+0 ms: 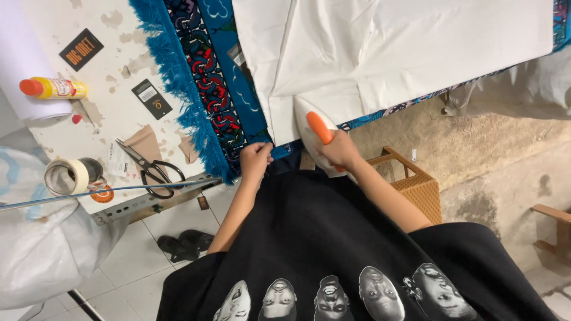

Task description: Ironing and folding a white garment on a pressing table using an iron and spray bottle.

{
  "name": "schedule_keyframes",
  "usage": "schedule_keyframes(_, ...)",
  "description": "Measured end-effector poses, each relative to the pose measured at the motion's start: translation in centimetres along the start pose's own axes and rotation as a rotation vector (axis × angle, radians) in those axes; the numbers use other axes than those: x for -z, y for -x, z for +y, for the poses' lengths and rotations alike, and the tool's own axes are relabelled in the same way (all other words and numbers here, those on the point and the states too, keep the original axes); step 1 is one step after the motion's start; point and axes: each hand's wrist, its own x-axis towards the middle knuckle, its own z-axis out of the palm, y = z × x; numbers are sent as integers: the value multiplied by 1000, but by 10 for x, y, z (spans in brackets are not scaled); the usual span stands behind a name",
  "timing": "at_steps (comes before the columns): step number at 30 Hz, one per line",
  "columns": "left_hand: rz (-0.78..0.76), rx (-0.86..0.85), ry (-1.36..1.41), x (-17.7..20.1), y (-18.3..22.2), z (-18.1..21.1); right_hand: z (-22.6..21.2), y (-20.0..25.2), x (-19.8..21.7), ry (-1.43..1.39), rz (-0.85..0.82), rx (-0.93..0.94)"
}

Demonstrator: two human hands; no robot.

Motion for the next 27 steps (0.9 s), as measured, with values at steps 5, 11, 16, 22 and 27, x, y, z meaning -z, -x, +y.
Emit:
schedule_keyframes(5, 161, 7, 168, 21, 11, -13, -21, -25, -57, 78, -103, 75)
schedule_keyframes(11, 246, 9, 236, 27, 17, -25, -22, -12, -27, 197, -13, 86)
schedule_keyframes(16, 209, 43, 266, 27, 18, -28, 32, -28, 25, 43, 236, -41)
schedule_keyframes(22, 197, 27, 242, 32, 16, -30, 15, -24, 18, -51, 106, -37)
schedule_keyframes(27, 206, 36, 293, 35, 28, -26, -12, -43, -50, 145, -82, 57)
